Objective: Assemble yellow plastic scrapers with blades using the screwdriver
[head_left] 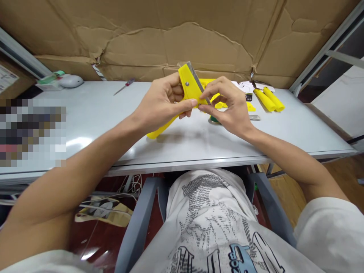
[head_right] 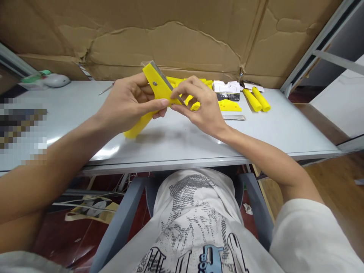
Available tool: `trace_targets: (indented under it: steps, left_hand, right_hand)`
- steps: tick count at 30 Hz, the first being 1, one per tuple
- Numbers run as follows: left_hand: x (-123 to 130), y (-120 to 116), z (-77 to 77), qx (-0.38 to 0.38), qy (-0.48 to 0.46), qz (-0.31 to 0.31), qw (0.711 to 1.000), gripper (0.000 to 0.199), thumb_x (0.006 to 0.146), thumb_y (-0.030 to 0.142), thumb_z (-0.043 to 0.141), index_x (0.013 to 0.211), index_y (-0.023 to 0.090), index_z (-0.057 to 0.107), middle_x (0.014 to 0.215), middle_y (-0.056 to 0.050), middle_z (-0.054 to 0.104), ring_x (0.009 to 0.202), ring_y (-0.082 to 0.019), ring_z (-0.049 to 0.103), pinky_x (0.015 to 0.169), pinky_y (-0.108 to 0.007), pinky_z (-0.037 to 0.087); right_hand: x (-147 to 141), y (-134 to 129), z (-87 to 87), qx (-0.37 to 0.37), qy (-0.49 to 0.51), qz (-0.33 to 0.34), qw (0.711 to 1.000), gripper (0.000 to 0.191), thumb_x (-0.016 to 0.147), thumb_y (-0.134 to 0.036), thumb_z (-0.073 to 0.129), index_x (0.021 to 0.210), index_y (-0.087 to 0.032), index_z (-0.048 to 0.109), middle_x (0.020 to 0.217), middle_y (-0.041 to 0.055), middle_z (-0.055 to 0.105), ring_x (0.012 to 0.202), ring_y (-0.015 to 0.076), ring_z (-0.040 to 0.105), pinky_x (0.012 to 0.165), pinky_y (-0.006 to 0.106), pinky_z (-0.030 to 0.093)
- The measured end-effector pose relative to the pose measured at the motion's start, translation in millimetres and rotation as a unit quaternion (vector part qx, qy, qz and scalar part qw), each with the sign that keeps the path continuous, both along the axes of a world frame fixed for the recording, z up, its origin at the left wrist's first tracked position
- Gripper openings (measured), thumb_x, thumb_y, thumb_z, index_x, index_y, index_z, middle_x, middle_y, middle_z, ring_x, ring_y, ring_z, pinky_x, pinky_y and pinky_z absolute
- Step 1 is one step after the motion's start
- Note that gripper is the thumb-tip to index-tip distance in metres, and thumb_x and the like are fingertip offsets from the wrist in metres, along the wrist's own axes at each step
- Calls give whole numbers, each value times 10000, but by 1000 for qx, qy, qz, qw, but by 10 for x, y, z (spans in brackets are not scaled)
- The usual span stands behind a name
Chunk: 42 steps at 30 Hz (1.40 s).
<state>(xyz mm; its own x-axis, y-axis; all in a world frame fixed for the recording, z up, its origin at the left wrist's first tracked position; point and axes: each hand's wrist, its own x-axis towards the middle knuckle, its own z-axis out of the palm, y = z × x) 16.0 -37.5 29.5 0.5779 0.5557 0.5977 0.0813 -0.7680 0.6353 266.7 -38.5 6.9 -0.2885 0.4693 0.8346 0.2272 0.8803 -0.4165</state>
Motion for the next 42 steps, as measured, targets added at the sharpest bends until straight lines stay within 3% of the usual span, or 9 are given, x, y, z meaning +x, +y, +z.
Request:
trace_targets:
  steps: [8, 13, 17, 23, 28, 32, 36, 39, 42]
  left_hand:
    - [26, -60, 29, 4, -3, 30, 1000, 251, 1149, 371, 814, 1369, 273, 744, 1283, -85, 863, 814, -188, 787, 638, -395, 700]
    - [47, 19, -12, -12, -41, 18, 999, 345, 1028, 462, 980, 1275, 307, 797, 1106, -51, 872, 724, -181, 778, 537, -351, 673]
    - [99, -93, 10, -2, -61, 50, 997, 510, 926, 555, 1074, 1253, 263, 813, 1117, -40, 873, 768, -153, 793, 631, -323, 731]
    - [112, -205, 43, 128, 14, 145, 981, 350, 1148, 454, 887, 1228, 130, 782, 1166, -31, 879, 803, -80, 753, 683, -219, 693]
    - [68, -50, -79, 244, -10, 161, 956, 210, 1192, 337, 825, 1207, 134, 770, 1138, 21, 853, 926, -75, 730, 837, -220, 678]
    - [54, 72, -197, 384, 38, 192, 902, 151, 1127, 341, 875, 1173, 218, 800, 928, 53, 810, 732, -81, 664, 651, -232, 578]
    - [110, 72, -291, 531, 84, 76, 840, 72, 1173, 267, 718, 1238, 250, 744, 982, -23, 864, 793, -192, 790, 678, -335, 670]
    - [181, -13, -335, 613, 125, 14, 780, 145, 1191, 126, 595, 1219, 173, 729, 1100, -104, 901, 884, -215, 855, 700, -327, 698]
    - [227, -78, -368, 652, 144, 3, 745, 198, 1179, 60, 578, 1170, 163, 746, 1130, -131, 910, 915, -214, 872, 698, -304, 700]
  right_hand:
    - [21, -37, 5, -7, 21, 14, 1000, 115, 1038, -267, 793, 971, -269, 887, 1093, 50, 839, 1042, 214, 783, 838, 364, 686]
    - [-7, -96, 18, -80, -11, -38, 996, 169, 1044, -432, 867, 1039, -280, 794, 1153, 46, 824, 1063, 215, 763, 837, 338, 694]
    - [-71, -153, 21, -110, -5, -42, 993, 386, 1018, -559, 913, 1145, -285, 672, 1221, 34, 799, 1006, 185, 758, 772, 292, 648]
    - [330, 84, 287, 19, -77, 21, 997, 163, 1107, -362, 684, 1027, -224, 718, 991, 25, 786, 862, 154, 736, 783, 340, 522]
    - [651, 276, 330, 25, -407, -112, 906, 407, 920, -547, 937, 1230, -297, 853, 867, 42, 794, 749, 244, 624, 765, 424, 452]
    - [639, 270, 168, 24, -491, -131, 861, 552, 901, -316, 879, 1450, -351, 830, 826, 8, 796, 728, 226, 620, 758, 354, 412]
    - [684, 281, 275, -28, -401, -81, 912, 452, 903, -267, 784, 1353, -300, 821, 778, -15, 745, 694, 190, 572, 728, 338, 414]
    - [645, 186, 452, -72, -156, -19, 985, 455, 941, -371, 768, 1390, -317, 713, 1169, -6, 807, 727, 148, 581, 667, 319, 477]
    - [485, 32, 512, -82, 36, 29, 996, 428, 950, -430, 762, 1335, -356, 591, 1520, -17, 657, 743, 123, 622, 602, 327, 559]
